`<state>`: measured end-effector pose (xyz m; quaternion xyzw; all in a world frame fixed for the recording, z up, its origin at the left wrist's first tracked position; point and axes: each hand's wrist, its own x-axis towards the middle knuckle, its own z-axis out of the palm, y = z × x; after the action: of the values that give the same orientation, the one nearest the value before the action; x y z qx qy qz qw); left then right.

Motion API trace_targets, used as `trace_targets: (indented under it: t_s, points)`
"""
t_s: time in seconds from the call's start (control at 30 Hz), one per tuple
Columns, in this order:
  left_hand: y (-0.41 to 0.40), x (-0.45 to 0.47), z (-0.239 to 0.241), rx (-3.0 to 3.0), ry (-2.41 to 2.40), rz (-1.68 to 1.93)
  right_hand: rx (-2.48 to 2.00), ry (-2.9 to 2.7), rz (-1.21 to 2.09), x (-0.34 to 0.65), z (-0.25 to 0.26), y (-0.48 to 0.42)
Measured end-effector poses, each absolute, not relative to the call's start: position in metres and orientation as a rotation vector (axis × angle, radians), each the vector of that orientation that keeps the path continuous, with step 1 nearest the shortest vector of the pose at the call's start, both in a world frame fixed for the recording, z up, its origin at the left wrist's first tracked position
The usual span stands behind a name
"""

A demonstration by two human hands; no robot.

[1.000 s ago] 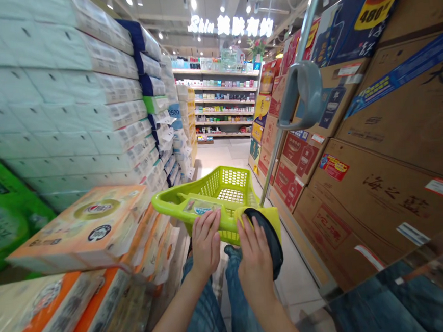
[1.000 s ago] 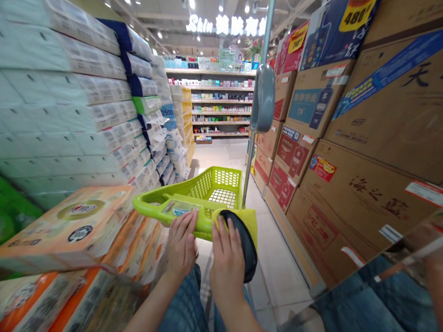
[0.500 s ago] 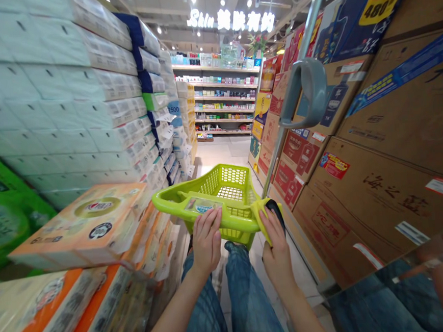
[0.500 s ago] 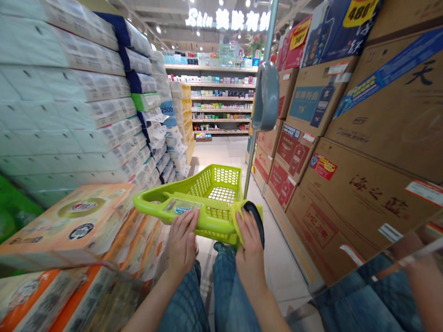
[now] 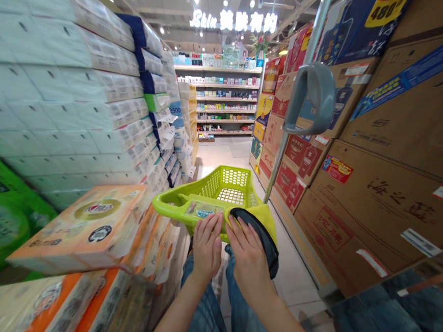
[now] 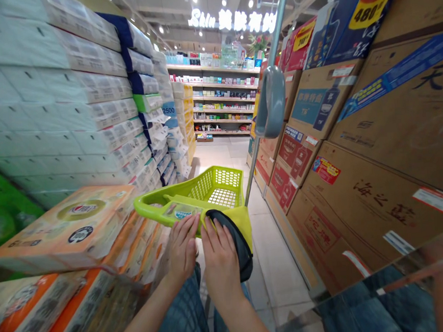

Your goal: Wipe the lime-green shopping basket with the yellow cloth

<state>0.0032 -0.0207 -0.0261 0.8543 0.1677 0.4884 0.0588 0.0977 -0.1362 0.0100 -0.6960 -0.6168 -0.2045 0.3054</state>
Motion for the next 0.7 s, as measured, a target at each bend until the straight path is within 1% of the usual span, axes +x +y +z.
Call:
trace_targets:
  t_s: [0.13,0.33,0.43,0.6,0.7]
  points:
    - [-0.020,0.003,-0.026,2.588,0.495,1.476,-1.765,-1.714,-0.501,0.119,0.000,-0.158]
    - [-0.021,0.007,-0.028,2.573,0.510,1.457,-1.782,-1.383,-0.374,0.157,-0.001,-0.167]
    - [-0.023,0.008,-0.029,2.555,0.523,1.462,-1.839,-1.335,-0.427,0.143,0.002,-0.154]
    - [-0.022,0.006,-0.028,2.567,0.506,1.481,-1.858,-1.536,-0.510,0.093,0.005,-0.133]
    - [-0.020,0.005,-0.027,2.582,0.484,1.489,-1.819,-1.616,-0.545,0.089,0.002,-0.137]
